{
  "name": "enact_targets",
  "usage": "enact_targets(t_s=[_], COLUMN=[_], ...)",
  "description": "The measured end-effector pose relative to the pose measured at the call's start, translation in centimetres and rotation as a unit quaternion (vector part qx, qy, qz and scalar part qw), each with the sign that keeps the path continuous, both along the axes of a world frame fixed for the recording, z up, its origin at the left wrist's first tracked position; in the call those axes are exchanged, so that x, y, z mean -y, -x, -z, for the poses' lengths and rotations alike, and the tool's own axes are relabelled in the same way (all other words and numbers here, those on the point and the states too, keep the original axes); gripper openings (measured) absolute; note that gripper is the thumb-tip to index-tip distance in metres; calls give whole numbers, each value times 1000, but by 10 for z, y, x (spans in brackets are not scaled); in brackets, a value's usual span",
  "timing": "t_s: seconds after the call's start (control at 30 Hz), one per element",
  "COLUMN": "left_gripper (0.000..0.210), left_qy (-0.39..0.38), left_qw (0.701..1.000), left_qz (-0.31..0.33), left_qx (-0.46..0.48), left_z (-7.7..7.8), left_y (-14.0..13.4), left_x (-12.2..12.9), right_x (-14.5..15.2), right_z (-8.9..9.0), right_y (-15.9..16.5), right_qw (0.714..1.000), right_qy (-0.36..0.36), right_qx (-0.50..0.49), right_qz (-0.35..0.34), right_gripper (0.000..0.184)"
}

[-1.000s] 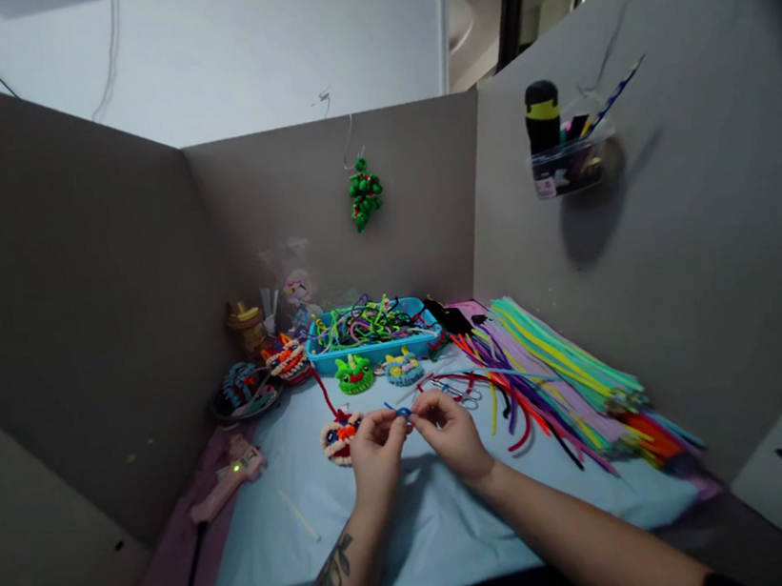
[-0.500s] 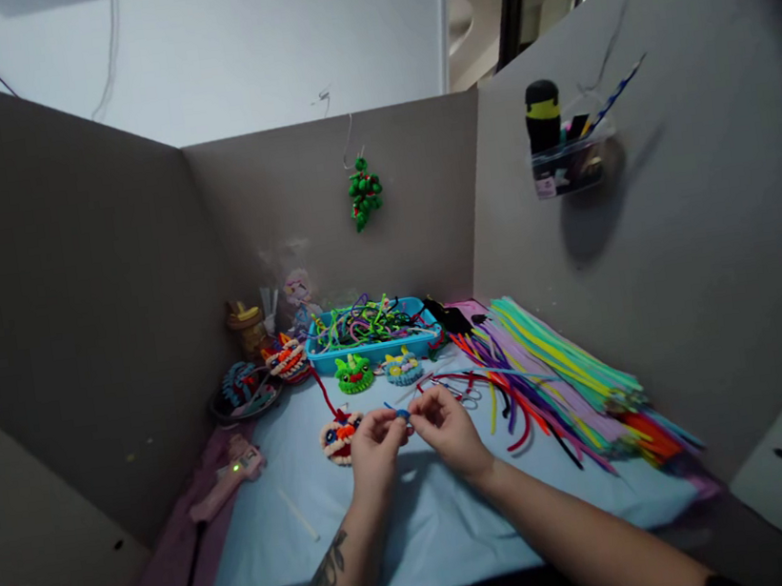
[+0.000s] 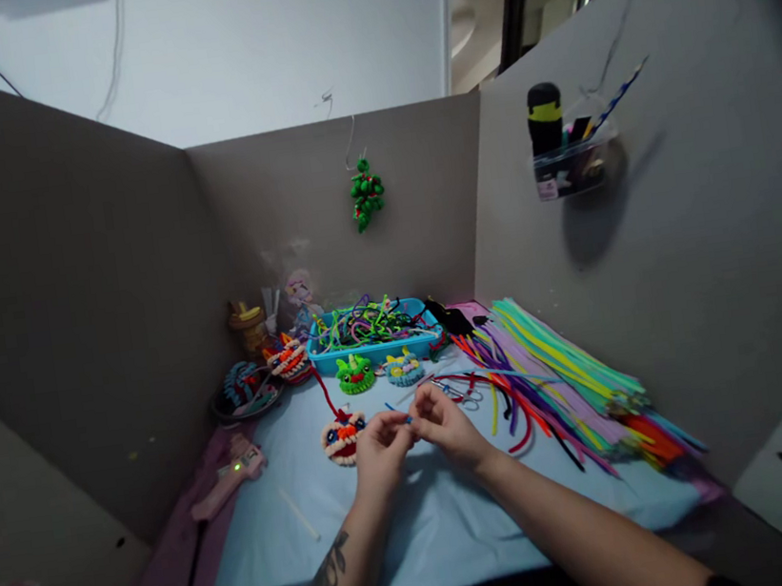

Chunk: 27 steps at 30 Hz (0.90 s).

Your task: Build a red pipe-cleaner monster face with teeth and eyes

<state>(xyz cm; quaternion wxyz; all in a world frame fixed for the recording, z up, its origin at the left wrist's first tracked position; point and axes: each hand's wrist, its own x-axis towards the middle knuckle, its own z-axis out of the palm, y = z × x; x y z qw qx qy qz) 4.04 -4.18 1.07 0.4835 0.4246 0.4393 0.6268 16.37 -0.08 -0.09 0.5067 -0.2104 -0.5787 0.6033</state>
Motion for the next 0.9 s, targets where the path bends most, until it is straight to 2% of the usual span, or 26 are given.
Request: enact_targets(t_s=[0.23,0.53,0.7,0.8,0.9], left_gripper=[20,14,13,14,17], left_qy=[-20,-81,-103,-101,-81], left_qw=[998,986,976,977,986], left_qz=[-34,-65,-83,-85,-82], left_qx=[-53,-131,-171,-167,-117], left_z=[2,5,5,6,6], left_y=[1,-4,-4,-3,-1], left_x=[-1,4,6,5,1], right_x=[4,3,4,3,3], right_z=[-8,-6,-6,-5,-5], right_y=[3,4,7,9,9], right_qw=[1000,998,998,996,994], right_qy=[-5,43,48,64,90], right_qx=[-6,-39,-38,-49,-58], right_qz=[25,27,30,34,23], right_gripper=[29,33,32,32,31])
